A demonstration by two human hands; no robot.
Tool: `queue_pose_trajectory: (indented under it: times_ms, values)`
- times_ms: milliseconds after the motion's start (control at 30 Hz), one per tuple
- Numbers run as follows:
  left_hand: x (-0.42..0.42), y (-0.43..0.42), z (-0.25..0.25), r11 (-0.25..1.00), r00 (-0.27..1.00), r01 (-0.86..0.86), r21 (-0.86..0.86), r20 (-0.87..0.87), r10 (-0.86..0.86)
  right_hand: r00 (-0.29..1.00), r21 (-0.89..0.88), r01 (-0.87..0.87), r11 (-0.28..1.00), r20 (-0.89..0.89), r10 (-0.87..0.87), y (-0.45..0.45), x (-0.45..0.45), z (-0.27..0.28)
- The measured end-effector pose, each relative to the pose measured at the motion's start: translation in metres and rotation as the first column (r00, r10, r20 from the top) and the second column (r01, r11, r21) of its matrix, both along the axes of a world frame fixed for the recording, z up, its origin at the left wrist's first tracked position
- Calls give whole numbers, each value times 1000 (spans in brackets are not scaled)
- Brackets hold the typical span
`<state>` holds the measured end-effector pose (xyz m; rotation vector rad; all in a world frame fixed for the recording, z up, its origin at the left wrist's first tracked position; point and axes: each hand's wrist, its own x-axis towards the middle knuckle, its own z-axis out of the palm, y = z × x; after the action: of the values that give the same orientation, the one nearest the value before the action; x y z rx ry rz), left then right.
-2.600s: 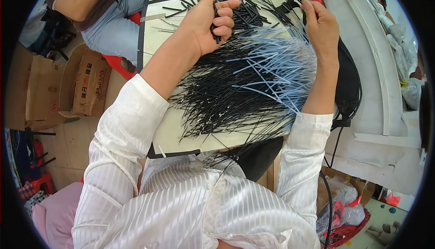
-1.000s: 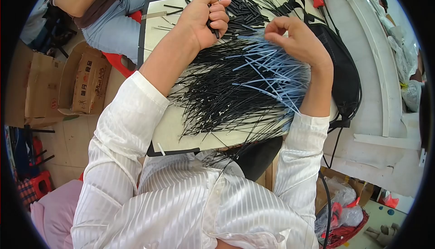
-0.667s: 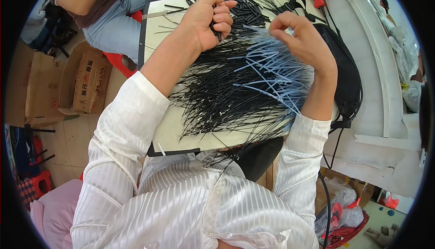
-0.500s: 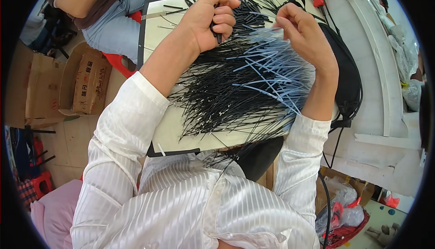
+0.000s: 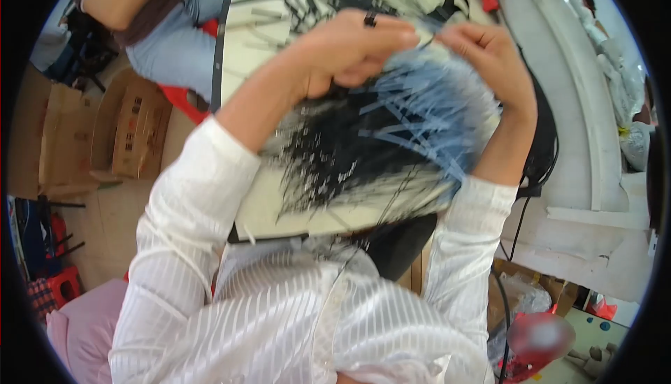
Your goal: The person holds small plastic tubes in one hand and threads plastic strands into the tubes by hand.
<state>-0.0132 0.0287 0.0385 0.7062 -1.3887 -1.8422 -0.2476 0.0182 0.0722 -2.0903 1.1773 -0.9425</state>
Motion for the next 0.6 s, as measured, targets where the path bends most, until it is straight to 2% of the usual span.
queue_pose_trajectory:
  times_ms: [100, 133, 267, 300, 467, 600]
  values:
    - [3, 16, -8, 986, 990, -116, 120, -70, 125, 990, 137, -70, 988, -113, 86, 16, -2, -5]
    - [3, 12, -8, 987, 989, -123, 104, -74, 131, 989, 122, -77, 990, -117, 91, 12, -4, -2]
    - [0, 7, -17, 883, 880, -335, 329, -226, 418, 973, 302, -84, 950, -178, 143, 14, -17, -1]
    - [1, 6, -18, 883, 880, -334, 330, -227, 418, 973, 303, -83, 949, -180, 143, 14, -17, -2]
    - [6, 0, -21, 855, 843, -296, 427, -304, 443, 969, 250, -51, 967, -222, 108, 12, -10, -13]
    - [2, 5, -20, 882, 895, -274, 382, -235, 380, 972, -10, 14, 1000, -236, -16, 13, 19, -23]
